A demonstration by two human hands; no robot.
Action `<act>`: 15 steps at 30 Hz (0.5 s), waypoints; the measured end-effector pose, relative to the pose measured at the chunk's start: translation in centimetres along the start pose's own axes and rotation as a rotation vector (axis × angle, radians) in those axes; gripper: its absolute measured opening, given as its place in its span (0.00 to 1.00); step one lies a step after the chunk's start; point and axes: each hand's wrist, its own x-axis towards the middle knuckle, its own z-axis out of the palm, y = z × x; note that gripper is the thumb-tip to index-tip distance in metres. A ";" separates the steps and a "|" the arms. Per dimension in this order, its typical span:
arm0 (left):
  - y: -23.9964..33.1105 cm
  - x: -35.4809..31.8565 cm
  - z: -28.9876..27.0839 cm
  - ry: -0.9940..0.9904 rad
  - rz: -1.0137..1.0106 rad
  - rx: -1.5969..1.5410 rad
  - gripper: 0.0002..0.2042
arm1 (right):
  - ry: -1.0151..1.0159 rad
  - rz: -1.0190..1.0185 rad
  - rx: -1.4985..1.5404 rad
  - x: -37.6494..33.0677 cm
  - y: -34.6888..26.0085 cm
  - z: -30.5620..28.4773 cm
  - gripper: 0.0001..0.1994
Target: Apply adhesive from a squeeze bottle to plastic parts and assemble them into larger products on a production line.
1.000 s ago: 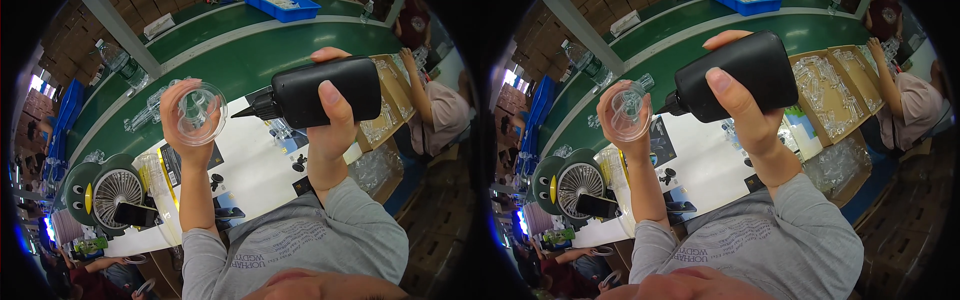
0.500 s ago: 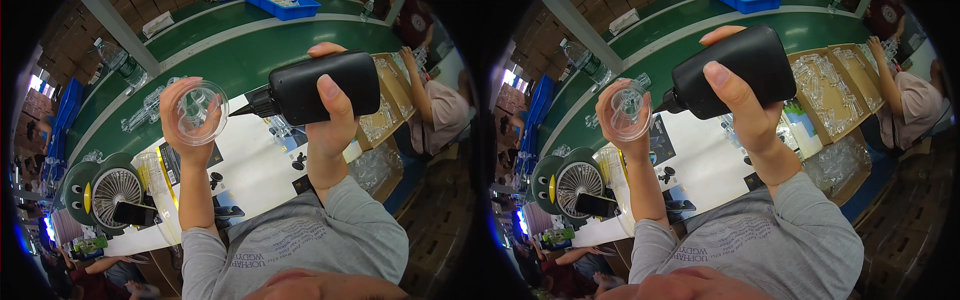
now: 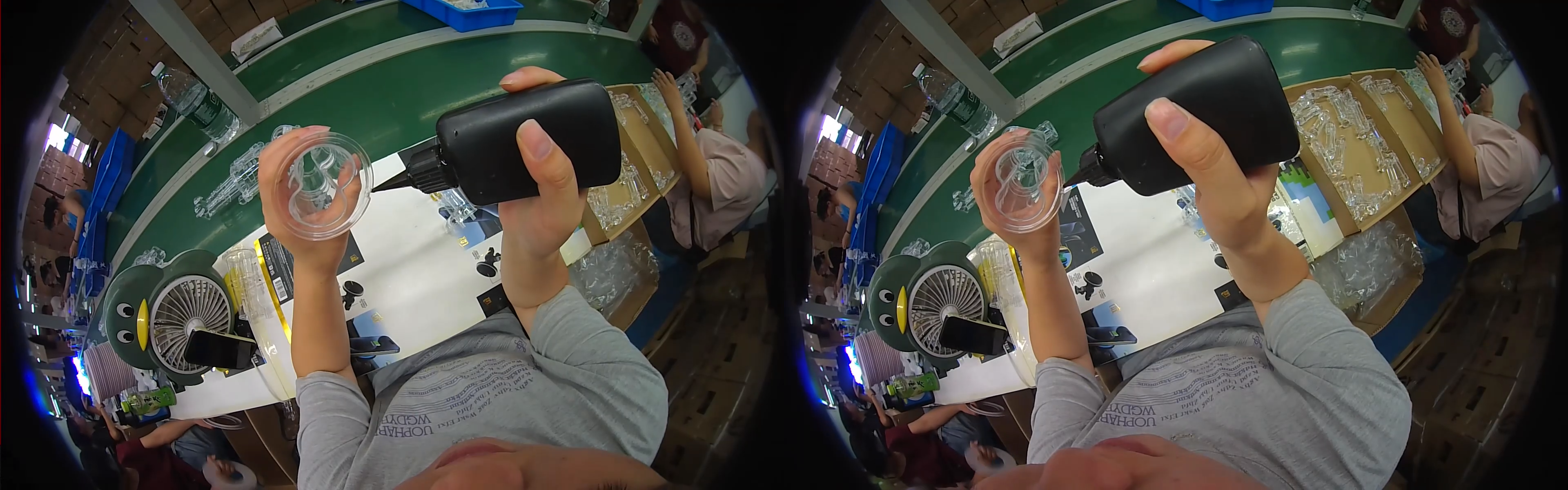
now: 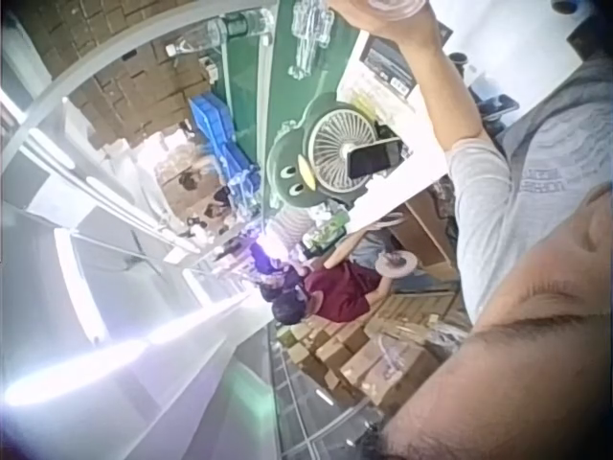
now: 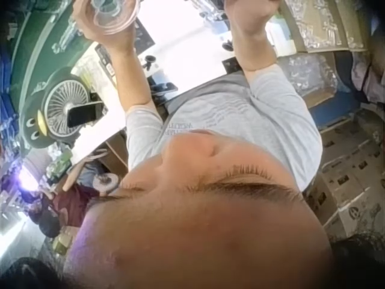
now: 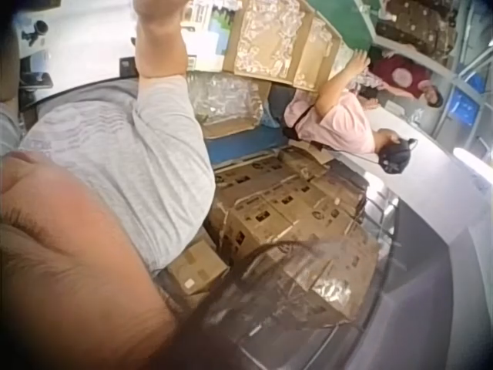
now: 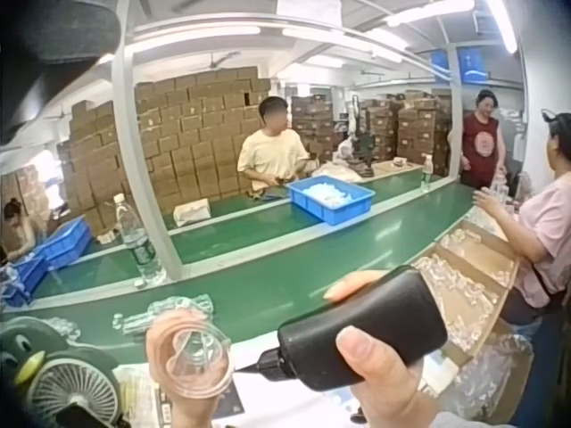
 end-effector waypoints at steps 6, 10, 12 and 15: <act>0.0 0.0 0.0 -0.002 0.012 -0.017 0.23 | 0.012 -0.001 0.012 0.0 0.0 0.0 0.11; 0.2 0.0 0.1 -0.003 0.011 -0.025 0.22 | 0.031 -0.009 0.016 0.1 0.1 0.0 0.11; 0.1 0.1 0.1 -0.009 0.023 -0.013 0.22 | 0.033 -0.007 0.020 0.1 0.0 0.0 0.11; 0.1 0.1 0.2 -0.014 0.039 -0.007 0.22 | 0.031 -0.011 0.023 0.2 0.0 -0.1 0.11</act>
